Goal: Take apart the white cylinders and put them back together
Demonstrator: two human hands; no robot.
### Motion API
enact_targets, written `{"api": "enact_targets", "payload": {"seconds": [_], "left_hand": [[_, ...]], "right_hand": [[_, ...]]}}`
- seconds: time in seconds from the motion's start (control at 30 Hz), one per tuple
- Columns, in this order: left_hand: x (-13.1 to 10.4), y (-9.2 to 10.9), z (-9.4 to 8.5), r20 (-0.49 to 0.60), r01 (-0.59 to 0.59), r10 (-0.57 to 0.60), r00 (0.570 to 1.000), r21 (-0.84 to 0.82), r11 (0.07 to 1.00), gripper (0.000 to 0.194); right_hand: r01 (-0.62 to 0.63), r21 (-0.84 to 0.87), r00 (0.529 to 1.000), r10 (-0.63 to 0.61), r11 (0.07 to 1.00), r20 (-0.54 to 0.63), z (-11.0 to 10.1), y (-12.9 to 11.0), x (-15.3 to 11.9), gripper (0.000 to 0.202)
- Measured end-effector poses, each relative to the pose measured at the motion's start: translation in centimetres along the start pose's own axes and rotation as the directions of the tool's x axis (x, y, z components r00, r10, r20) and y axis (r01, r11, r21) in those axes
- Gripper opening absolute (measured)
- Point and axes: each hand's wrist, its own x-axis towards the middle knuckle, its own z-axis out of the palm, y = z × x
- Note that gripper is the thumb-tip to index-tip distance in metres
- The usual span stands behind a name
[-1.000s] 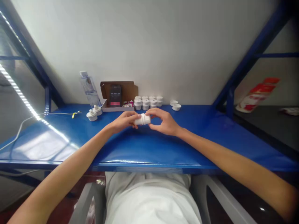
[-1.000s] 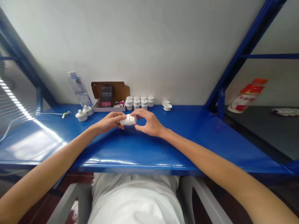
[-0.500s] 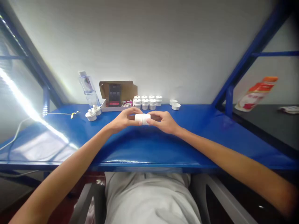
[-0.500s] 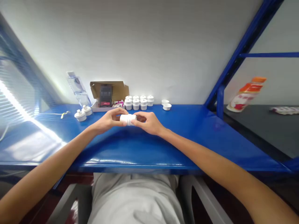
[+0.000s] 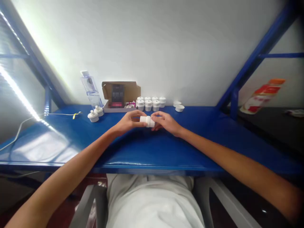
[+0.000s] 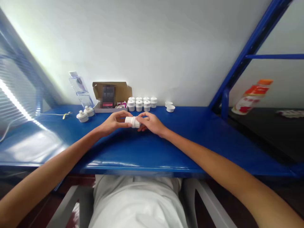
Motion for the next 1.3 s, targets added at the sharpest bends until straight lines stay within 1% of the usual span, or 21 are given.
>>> {"api": "enact_targets", "payload": {"seconds": [0.07,0.17,0.2,0.27,0.33,0.4,0.47,0.57,0.63,0.67,0.7,0.73,0.77,0.83,0.9,0.97,1.07,1.13,1.2,1.27,1.3], "left_hand": [[0.0,0.0,0.0,-0.020,-0.024,0.024,1.000,0.010,1.000,0.052],[0.0,0.1,0.0,-0.031,-0.017,0.018,0.999,0.036,0.999,0.048],[-0.1,0.1,0.0,-0.027,-0.020,0.021,0.999,0.046,0.999,0.048],[-0.1,0.1,0.1,-0.010,-0.072,0.073,0.997,0.078,0.994,0.048],[-0.2,-0.1,0.2,0.004,-0.173,0.175,0.985,0.151,0.973,0.047],[-0.1,-0.3,0.4,0.008,-0.267,0.275,0.961,0.261,0.928,0.044],[-0.1,-0.4,0.6,0.004,-0.321,0.345,0.939,0.377,0.869,0.039],[-0.2,-0.2,0.8,0.042,-0.360,0.402,0.915,0.539,0.762,0.034],[-0.2,0.2,0.8,0.087,-0.369,0.412,0.907,0.638,0.676,0.031],[-0.3,0.4,0.7,0.100,-0.364,0.411,0.906,0.678,0.639,0.028],[-0.3,0.5,0.6,0.100,-0.353,0.410,0.906,0.711,0.608,0.026],[-0.2,0.7,0.3,0.089,-0.338,0.412,0.907,0.738,0.584,0.023],[-0.2,0.8,0.0,0.070,-0.319,0.417,0.906,0.760,0.565,0.021],[-0.1,0.9,-0.9,0.022,-0.276,0.431,0.902,0.797,0.537,0.017],[0.1,0.9,-1.8,-0.038,-0.227,0.448,0.893,0.821,0.524,0.015],[0.2,0.9,-2.6,-0.093,-0.185,0.459,0.884,0.831,0.524,0.014],[0.3,1.0,-3.2,-0.138,-0.150,0.468,0.873,0.837,0.526,0.014],[0.3,1.3,-3.3,-0.143,-0.134,0.462,0.875,0.846,0.517,0.016],[0.3,1.7,-3.6,-0.161,-0.093,0.449,0.879,0.866,0.492,0.017],[0.1,2.1,-4.3,-0.216,0.003,0.427,0.878,0.895,0.445,0.018],[-0.1,2.3,-5.0,-0.261,0.077,0.413,0.872,0.908,0.412,0.018]], "right_hand": [[-0.028,0.062,1.000,0.028,0.998,-0.001,0.0,0.0,0.0,0.043],[0.098,0.056,0.994,-0.096,0.994,-0.050,0.2,-0.1,0.0,0.052],[0.110,0.047,0.993,-0.107,0.993,-0.050,0.2,-0.2,0.0,0.050],[0.047,0.075,0.999,-0.045,0.996,-0.028,0.3,-0.2,0.0,0.041],[-0.072,0.150,0.997,0.072,0.986,0.006,0.4,-0.1,0.0,0.039],[-0.157,0.212,0.988,0.153,0.964,0.036,0.4,-0.1,0.1,0.037],[-0.200,0.236,0.980,0.193,0.951,0.053,0.3,-0.1,0.2,0.035],[-0.181,0.151,0.983,0.181,0.972,0.009,-0.2,0.0,0.7,0.035],[-0.081,-0.065,0.992,0.075,0.995,-0.100,-1.3,0.3,1.3,0.035],[-0.021,-0.219,0.986,-0.016,0.976,-0.169,-2.1,0.5,1.7,0.034],[0.026,-0.388,0.965,-0.125,0.921,-0.231,-3.0,0.8,2.0,0.032],[0.050,-0.553,0.929,-0.242,0.832,-0.280,-4.1,1.2,2.4,0.030],[0.038,-0.668,0.895,-0.322,0.744,-0.308,-5.3,1.5,2.8,0.031],[-0.010,-0.788,0.859,-0.398,0.615,-0.322,-7.4,2.4,3.5,0.032],[-0.027,-0.829,0.835,-0.444,0.558,-0.326,-8.9,3.4,4.3,0.037],[-0.011,-0.821,0.823,-0.462,0.570,-0.331,-9.5,4.5,5.0,0.044],[0.015,-0.731,0.829,-0.417,0.682,-0.372,-9.4,6.0,5.7,0.053],[0.035,-0.673,0.845,-0.382,0.738,-0.375,-9.1,6.5,5.9,0.050],[0.071,-0.688,0.869,-0.383,0.723,-0.312,-9.2,6.4,5.9,0.036],[0.075,-0.757,0.882,-0.398,0.649,-0.254,-9.7,5.9,5.8,0.025],[0.050,-0.796,0.880,-0.403,0.603,-0.250,-10.0,5.6,5.6,0.025]]}}
